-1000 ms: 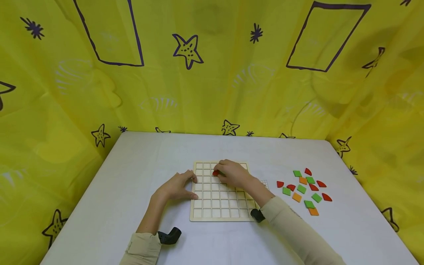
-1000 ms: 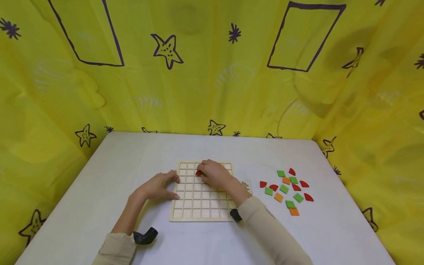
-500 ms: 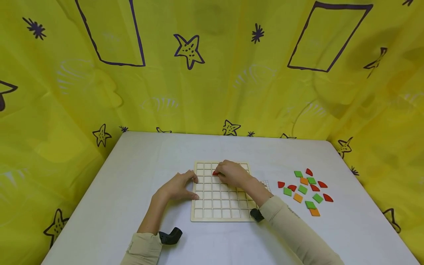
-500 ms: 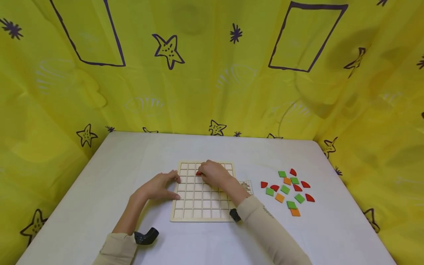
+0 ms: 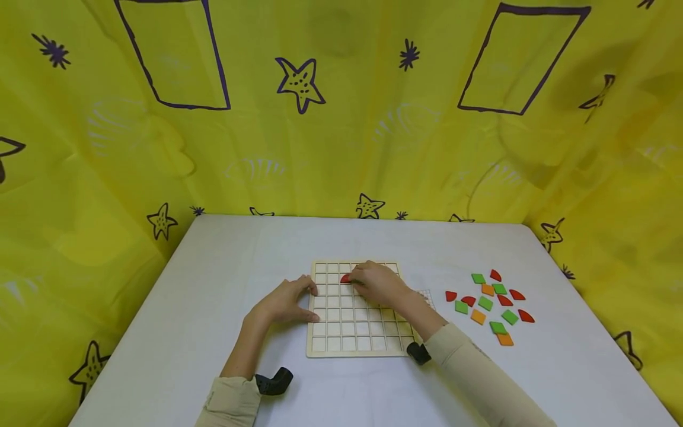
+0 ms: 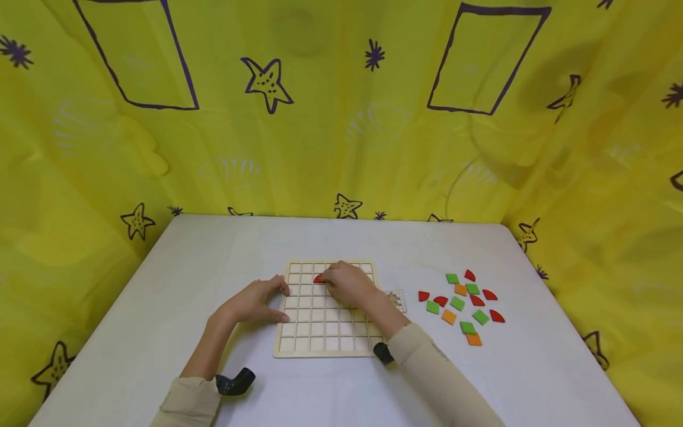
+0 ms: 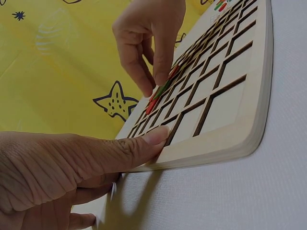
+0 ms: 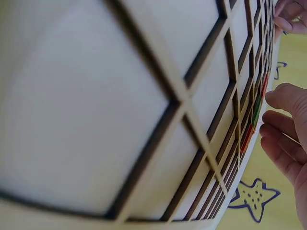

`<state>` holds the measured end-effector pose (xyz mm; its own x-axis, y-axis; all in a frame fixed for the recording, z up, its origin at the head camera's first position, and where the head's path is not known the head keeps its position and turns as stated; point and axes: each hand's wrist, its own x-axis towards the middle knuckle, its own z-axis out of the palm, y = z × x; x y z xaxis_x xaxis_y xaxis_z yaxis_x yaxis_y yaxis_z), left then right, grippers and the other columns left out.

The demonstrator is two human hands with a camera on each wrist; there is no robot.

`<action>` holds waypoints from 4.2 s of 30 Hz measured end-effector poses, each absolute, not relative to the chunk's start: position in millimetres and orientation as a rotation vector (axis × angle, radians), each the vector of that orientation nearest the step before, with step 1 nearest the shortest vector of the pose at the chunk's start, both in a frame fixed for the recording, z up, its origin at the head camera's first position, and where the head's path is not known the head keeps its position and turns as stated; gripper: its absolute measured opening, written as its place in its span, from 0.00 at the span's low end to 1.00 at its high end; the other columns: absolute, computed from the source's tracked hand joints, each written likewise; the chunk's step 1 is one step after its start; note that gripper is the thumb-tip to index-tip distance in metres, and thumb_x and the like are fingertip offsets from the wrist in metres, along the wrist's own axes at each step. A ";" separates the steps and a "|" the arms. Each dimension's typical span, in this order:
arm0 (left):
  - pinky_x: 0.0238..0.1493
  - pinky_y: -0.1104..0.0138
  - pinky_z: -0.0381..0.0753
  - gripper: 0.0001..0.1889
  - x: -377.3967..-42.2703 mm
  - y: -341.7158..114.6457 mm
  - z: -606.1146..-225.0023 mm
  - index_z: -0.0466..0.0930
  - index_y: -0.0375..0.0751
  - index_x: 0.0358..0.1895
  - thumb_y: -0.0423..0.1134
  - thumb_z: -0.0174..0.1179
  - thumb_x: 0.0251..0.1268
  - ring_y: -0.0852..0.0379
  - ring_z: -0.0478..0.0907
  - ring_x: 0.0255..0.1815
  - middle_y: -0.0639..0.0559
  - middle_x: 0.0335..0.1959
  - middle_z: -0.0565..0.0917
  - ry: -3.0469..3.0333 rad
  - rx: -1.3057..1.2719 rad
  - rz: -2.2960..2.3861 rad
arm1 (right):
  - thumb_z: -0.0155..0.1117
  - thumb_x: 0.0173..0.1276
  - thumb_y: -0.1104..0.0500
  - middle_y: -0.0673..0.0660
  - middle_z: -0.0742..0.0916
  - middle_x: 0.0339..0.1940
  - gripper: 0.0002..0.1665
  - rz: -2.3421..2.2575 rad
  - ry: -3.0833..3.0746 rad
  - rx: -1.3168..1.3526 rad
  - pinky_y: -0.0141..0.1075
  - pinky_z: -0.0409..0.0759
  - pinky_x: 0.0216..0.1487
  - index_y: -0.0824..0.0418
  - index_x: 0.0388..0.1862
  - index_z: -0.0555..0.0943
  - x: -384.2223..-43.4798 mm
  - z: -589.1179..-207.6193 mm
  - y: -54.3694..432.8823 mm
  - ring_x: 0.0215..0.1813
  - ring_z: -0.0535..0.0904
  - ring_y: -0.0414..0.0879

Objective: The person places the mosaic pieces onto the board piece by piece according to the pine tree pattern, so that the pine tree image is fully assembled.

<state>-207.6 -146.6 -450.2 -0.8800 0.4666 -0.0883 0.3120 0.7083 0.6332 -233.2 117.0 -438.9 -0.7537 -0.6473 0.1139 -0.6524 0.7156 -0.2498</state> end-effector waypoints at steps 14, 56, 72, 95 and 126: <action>0.74 0.44 0.66 0.24 -206.8 -143.4 -450.5 0.76 0.46 0.47 0.43 0.81 0.50 0.48 0.76 0.61 0.48 0.58 0.81 2.670 0.579 0.930 | 0.68 0.71 0.63 0.57 0.88 0.51 0.11 0.574 -2.923 0.888 0.50 0.82 0.63 0.62 0.50 0.87 -213.0 -437.8 160.8 0.57 0.82 0.54; 0.77 0.40 0.59 0.24 -207.8 -144.2 -448.2 0.75 0.46 0.46 0.43 0.81 0.51 0.45 0.74 0.66 0.45 0.62 0.80 2.657 0.573 0.924 | 0.75 0.62 0.68 0.62 0.89 0.49 0.17 0.551 -2.805 0.602 0.56 0.86 0.52 0.67 0.51 0.86 -159.9 -435.4 269.5 0.53 0.84 0.61; 0.71 0.43 0.70 0.25 -206.3 -141.9 -446.8 0.76 0.47 0.47 0.43 0.81 0.51 0.44 0.74 0.66 0.46 0.64 0.80 2.653 0.521 0.923 | 0.76 0.64 0.63 0.61 0.88 0.49 0.19 0.611 -2.856 0.462 0.52 0.86 0.43 0.66 0.53 0.86 -138.2 -430.7 305.7 0.46 0.83 0.58; 0.68 0.45 0.73 0.24 -207.3 -143.7 -448.5 0.76 0.47 0.47 0.43 0.81 0.51 0.44 0.74 0.63 0.47 0.61 0.81 2.660 0.539 0.915 | 0.78 0.60 0.64 0.55 0.89 0.43 0.16 0.599 -2.956 0.407 0.49 0.84 0.44 0.61 0.47 0.86 -125.9 -443.0 331.4 0.41 0.81 0.49; 0.69 0.44 0.71 0.25 -207.6 -146.3 -449.0 0.76 0.47 0.48 0.44 0.81 0.52 0.44 0.75 0.64 0.47 0.60 0.81 2.672 0.587 0.909 | 0.75 0.61 0.65 0.53 0.87 0.44 0.17 0.577 -3.013 0.401 0.40 0.85 0.42 0.64 0.49 0.85 -129.8 -447.4 327.5 0.40 0.79 0.44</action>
<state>-207.6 -146.3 -449.0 -0.8851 0.4520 -0.1106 0.2908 0.7228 0.6269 -129.8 327.5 -447.4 -0.9653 -0.2433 0.0947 -0.2610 0.8970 -0.3567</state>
